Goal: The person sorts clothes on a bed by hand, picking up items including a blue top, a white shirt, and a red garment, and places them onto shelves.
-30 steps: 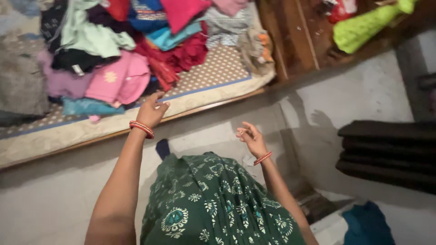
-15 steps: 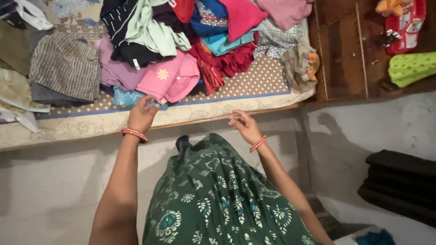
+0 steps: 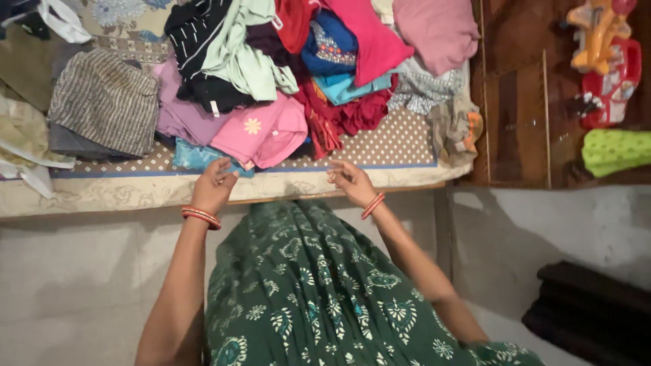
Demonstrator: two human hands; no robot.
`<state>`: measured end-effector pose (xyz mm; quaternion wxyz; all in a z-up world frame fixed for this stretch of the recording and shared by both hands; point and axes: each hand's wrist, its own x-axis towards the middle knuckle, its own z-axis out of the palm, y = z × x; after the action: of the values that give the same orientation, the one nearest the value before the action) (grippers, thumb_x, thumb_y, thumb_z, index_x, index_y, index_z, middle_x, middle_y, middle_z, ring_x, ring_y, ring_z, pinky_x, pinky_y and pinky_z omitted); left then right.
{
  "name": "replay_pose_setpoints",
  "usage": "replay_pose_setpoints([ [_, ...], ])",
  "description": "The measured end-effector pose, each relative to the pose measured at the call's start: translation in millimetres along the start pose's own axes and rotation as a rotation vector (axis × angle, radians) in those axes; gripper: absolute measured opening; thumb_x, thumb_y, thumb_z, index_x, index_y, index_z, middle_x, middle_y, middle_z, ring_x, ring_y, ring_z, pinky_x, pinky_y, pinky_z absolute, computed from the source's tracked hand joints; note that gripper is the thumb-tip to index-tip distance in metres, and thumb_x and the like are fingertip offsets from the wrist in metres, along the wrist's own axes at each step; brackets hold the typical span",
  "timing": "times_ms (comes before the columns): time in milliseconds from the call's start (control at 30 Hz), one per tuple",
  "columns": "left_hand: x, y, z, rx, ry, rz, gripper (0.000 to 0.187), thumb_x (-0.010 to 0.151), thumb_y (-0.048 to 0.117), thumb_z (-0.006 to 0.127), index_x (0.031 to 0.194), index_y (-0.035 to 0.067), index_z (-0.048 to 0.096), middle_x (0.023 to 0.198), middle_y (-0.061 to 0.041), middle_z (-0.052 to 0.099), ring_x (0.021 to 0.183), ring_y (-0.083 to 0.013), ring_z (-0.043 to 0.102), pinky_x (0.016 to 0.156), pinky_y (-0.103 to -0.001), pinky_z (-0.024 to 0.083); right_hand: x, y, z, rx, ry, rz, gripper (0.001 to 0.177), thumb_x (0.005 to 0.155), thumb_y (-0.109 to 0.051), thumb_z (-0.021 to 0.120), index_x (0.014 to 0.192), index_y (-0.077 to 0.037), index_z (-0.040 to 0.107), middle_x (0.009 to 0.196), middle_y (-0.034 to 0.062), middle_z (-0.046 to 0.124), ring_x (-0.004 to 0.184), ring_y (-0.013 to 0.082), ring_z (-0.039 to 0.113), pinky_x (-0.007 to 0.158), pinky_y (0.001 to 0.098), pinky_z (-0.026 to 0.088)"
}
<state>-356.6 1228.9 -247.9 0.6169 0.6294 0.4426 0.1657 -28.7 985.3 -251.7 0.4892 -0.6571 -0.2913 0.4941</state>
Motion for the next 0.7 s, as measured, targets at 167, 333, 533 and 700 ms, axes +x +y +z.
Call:
replay_pose_setpoints([
  [167,10.7,25.3,3.4,0.028,0.027,-0.051,0.052,0.091,0.018,0.068,0.139,0.002,0.056,0.135,-0.016,0.068,0.114,-0.0249,0.07,0.094,-0.036,0.054,51.5,-22.2,-15.1,-0.009,-0.025,-0.003,0.045,0.1,-0.01,0.063,0.143,-0.002,0.051,0.123,0.0098,0.071,0.103,0.0147,0.07,0.086,0.0292,0.059],
  [333,56.6,44.7,5.7,0.165,0.097,0.058,0.052,0.093,0.022,0.071,0.137,-0.001,0.057,0.133,-0.019,0.067,0.116,-0.0278,0.069,0.098,-0.037,0.055,96.7,-38.3,-36.7,0.053,-0.118,-0.046,0.045,0.1,-0.009,0.064,0.142,-0.001,0.051,0.123,0.0115,0.069,0.104,0.015,0.069,0.087,0.0293,0.058],
  [533,74.5,52.3,31.0,0.156,0.128,0.03,0.052,0.09,0.021,0.07,0.136,0.0,0.058,0.132,-0.019,0.068,0.114,-0.0291,0.07,0.096,-0.038,0.055,119.1,-46.6,-70.7,-0.048,-0.107,0.002,0.045,0.099,-0.01,0.064,0.142,-0.002,0.051,0.124,0.0101,0.07,0.104,0.0144,0.069,0.083,0.028,0.058],
  [700,78.5,63.7,34.1,0.184,0.077,0.015,0.053,0.091,0.024,0.07,0.136,0.0,0.058,0.13,-0.019,0.069,0.114,-0.0294,0.07,0.096,-0.038,0.055,131.0,-50.5,-84.0,-0.114,-0.089,0.032,0.044,0.101,-0.012,0.063,0.142,-0.001,0.051,0.121,0.009,0.071,0.102,0.0151,0.071,0.081,0.0273,0.056],
])
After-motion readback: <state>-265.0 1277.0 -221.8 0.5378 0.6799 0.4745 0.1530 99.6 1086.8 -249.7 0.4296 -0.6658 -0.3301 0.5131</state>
